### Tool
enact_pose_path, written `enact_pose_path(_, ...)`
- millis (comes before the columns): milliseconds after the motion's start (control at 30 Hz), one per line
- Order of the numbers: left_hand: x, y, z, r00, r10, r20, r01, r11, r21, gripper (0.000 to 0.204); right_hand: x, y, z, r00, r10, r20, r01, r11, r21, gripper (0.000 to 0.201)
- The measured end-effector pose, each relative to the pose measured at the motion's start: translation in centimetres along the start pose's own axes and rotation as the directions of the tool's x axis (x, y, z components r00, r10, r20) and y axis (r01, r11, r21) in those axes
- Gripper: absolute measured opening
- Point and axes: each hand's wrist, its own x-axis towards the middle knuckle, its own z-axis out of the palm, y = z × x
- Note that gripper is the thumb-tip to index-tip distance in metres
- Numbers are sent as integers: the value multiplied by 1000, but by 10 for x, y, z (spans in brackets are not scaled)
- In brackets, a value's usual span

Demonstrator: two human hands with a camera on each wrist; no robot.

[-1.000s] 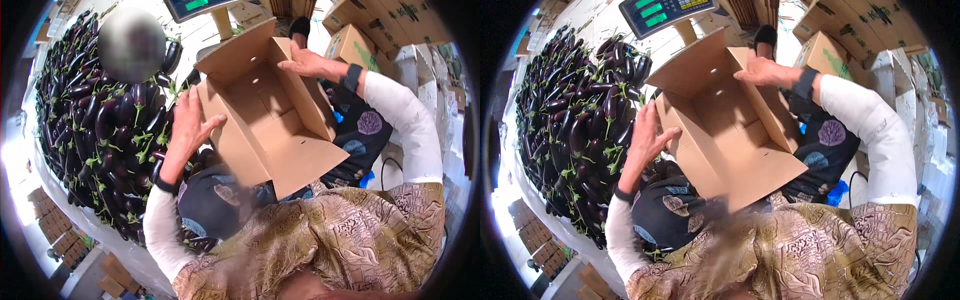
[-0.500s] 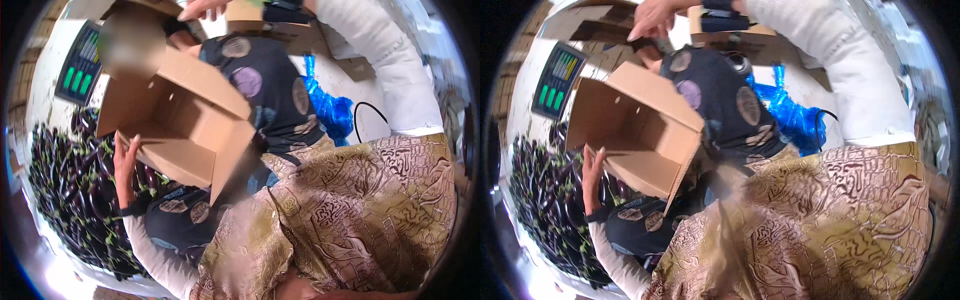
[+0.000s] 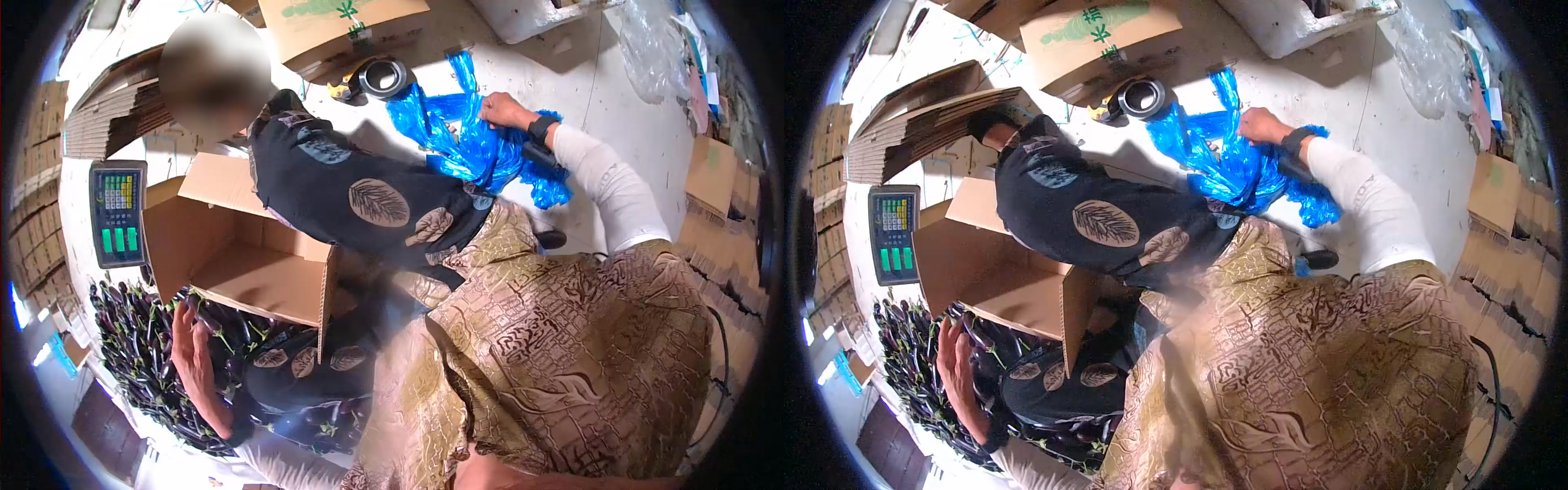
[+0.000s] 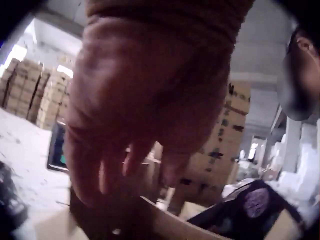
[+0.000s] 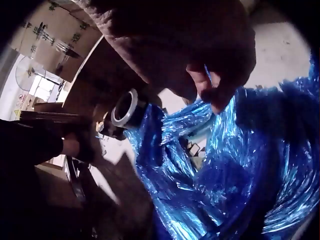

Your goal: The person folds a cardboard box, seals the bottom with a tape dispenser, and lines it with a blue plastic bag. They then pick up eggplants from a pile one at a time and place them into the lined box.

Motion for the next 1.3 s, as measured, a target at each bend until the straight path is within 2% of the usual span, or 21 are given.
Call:
enact_pose_path(67,-12,32,11,1000,23,-6,-23,1000,5,58,11,5,15,996,-14,-84,11,999,-30,27)
enact_pose_path(133,-23,56,23,998,51,-22,-49,995,82,59,24,6,27,951,-26,-307,-43,975,-217,32)
enact_pose_path(167,-27,63,31,999,54,-3,-54,998,45,60,30,5,31,954,-23,-299,-42,977,-209,32)
enact_pose_path(267,-42,79,53,996,86,20,-87,992,89,60,33,-12,33,900,230,-371,-264,964,-41,33)
enact_pose_path(367,-52,91,76,994,96,50,-101,990,102,59,38,3,36,927,259,-272,-299,947,-119,32)
enact_pose_path(433,-54,94,85,995,85,48,-91,988,121,58,40,13,36,911,265,-316,-313,944,-109,30)
enact_pose_path(567,-55,98,94,990,130,62,-136,986,99,57,24,43,29,890,153,-430,-205,976,-78,37)
enact_pose_path(633,-52,99,99,985,141,103,-150,985,80,58,5,46,21,945,177,-275,-223,964,-145,51)
enact_pose_path(667,-51,101,102,984,142,107,-151,985,80,58,-6,48,22,961,238,-139,-250,965,-75,64)
enact_pose_path(700,-49,103,105,984,128,123,-140,986,93,57,-26,41,22,968,248,26,-250,956,154,56)
enact_pose_path(767,-44,106,111,983,115,140,-130,986,106,57,-49,31,38,933,241,268,-329,871,364,47)
enact_pose_path(833,-39,109,117,977,139,161,-156,983,98,57,-52,31,62,896,260,359,-410,793,450,35)
enact_pose_path(900,-38,109,119,977,138,162,-155,983,101,58,-56,29,62,926,180,330,-325,826,461,31)
enact_pose_path(967,-37,110,119,977,140,162,-157,983,99,59,-57,14,52,980,192,59,-183,735,652,33)
enact_pose_path(1000,-37,110,119,974,162,158,-181,977,112,59,-57,4,35,977,204,61,-200,782,591,35)
enact_pose_path(1100,-34,116,124,961,215,171,-240,960,142,60,-59,-7,8,998,40,-40,-22,933,360,38)
enact_pose_path(1133,-33,119,128,954,235,184,-266,950,163,60,-64,-23,-5,998,34,-48,-15,935,355,38)
enact_pose_path(1200,-32,123,137,926,307,220,-342,929,144,58,-77,-55,-24,969,-61,-239,169,870,463,36)
enact_pose_path(1233,-31,126,142,888,378,263,-420,899,127,57,-77,-61,-29,958,-19,-286,142,897,418,32)
enact_pose_path(1267,-33,131,146,888,356,292,-403,908,117,56,-78,-70,-33,924,-85,-372,245,879,409,32)
enact_pose_path(1300,-29,133,154,822,487,295,-543,827,145,49,-81,-78,-36,878,-150,-454,347,854,388,32)
